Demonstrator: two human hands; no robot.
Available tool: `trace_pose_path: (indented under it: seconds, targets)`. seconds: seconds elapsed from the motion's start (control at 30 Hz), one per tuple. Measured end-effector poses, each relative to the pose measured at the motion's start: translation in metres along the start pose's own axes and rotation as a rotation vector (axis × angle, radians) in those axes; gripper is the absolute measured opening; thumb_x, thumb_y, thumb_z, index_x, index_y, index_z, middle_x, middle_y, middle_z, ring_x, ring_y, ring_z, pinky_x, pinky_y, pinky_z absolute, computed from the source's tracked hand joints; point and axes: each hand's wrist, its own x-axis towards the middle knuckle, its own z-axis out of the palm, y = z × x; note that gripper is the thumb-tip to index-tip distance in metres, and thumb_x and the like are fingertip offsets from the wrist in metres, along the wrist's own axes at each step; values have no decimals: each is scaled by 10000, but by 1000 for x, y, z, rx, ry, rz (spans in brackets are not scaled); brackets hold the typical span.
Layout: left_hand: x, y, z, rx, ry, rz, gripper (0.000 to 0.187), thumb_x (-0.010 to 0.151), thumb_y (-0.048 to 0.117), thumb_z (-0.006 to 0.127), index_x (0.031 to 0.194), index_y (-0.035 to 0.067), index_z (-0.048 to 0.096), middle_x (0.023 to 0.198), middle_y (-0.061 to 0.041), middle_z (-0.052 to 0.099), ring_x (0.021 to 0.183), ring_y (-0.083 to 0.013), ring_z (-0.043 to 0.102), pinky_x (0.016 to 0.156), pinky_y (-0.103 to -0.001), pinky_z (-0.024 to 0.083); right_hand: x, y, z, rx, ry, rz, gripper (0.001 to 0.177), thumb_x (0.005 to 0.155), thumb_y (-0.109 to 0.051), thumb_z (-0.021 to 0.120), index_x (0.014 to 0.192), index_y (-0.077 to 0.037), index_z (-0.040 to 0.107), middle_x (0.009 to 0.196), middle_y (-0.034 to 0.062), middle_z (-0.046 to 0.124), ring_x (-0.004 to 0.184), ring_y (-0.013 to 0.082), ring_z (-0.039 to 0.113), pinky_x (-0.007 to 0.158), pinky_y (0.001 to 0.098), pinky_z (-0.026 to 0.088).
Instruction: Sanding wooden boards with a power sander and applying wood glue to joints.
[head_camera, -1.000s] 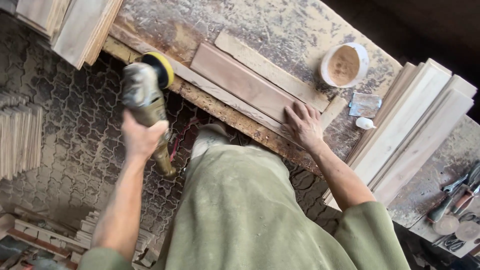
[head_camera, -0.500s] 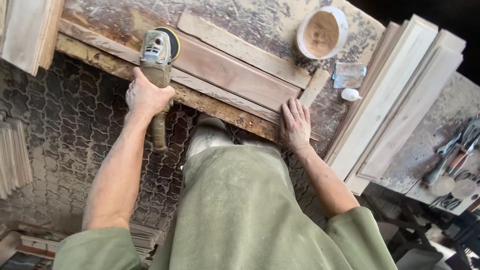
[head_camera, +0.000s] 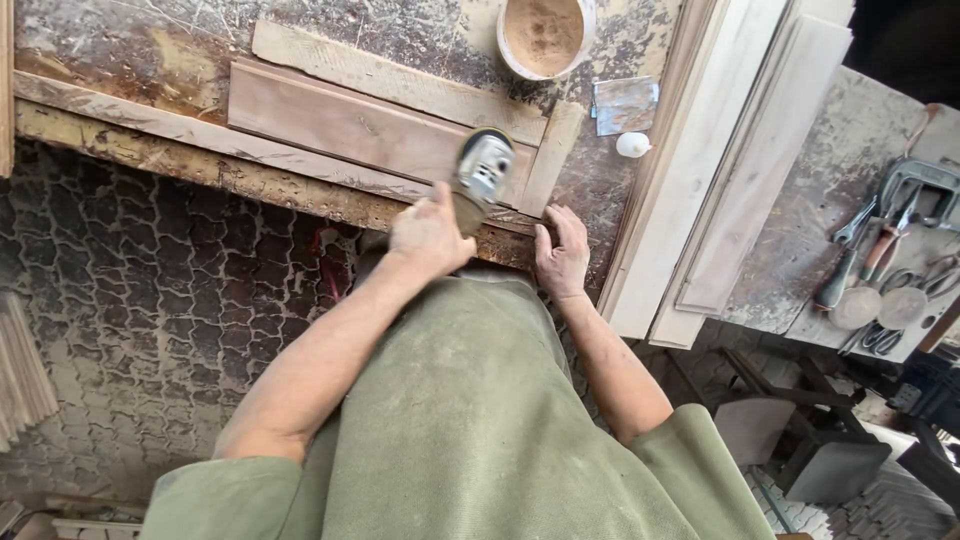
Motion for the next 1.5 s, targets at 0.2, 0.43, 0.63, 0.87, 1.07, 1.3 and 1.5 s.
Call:
trace_pose_path:
  seconds: [0.2, 0.43, 0.63, 0.87, 1.07, 1.3, 1.5]
  targets:
    - [17, -15, 18, 40, -33, 46, 782, 795, 546, 705, 1354, 95, 395, 1103, -160, 703, 1072, -385, 712, 839, -586, 579, 11, 4, 18, -82, -14, 71, 278, 947, -241, 765, 1200, -130, 739, 1078, 97, 724, 1011, 305, 679, 923, 421, 542]
    - [-12, -120, -59, -134, 119, -288, 872, 779, 469, 718, 1425, 14, 349, 1058, -259, 704, 1032, -452, 720, 889, -557, 564, 54, 13, 33, -265, -207, 616, 569, 751, -740, 869, 929, -244, 654, 810, -3, 713, 839, 293, 734, 772, 491, 549]
    - [-6, -232, -78, -308, 342, -521, 848, 715, 437, 739, 1371, 42, 376, 1138, -309, 667, 1098, -492, 671, 961, -558, 512, 84, -25, 15, -336, -384, 698, 606, 721, -711, 867, 818, -144, 674, 869, 144, 731, 955, 411, 717, 856, 505, 538]
    - [-23, -127, -61, -238, 264, -362, 864, 741, 373, 741, 1416, -18, 368, 1176, -350, 643, 1114, -521, 660, 973, -597, 506, 75, 41, 23, -308, -400, 624, 511, 833, -717, 733, 735, -218, 678, 754, 98, 724, 917, 386, 724, 780, 505, 557]
    - [-7, -15, -9, 10, -37, -64, 802, 790, 485, 703, 1398, 63, 393, 1095, -238, 704, 1084, -426, 709, 919, -544, 569, 83, 40, 3, 218, -344, 782, 124, 937, -239, 629, 1015, -152, 672, 644, 4, 725, 594, 121, 740, 584, 261, 599]
    - [9, -26, 9, 53, -5, 64, 736, 789, 528, 704, 1310, 102, 405, 1050, -179, 709, 1035, -401, 724, 862, -568, 578, 86, 43, 15, -87, -372, 697, 412, 897, -556, 715, 998, -158, 749, 1008, 154, 746, 1072, 386, 689, 936, 526, 543]
    - [-21, -130, -69, -122, 65, -302, 773, 789, 447, 725, 1360, 63, 375, 1124, -259, 685, 1091, -456, 696, 935, -570, 546, 113, 10, 19, -315, -443, 788, 741, 781, -835, 776, 931, -110, 737, 991, 239, 745, 1084, 439, 689, 949, 531, 545]
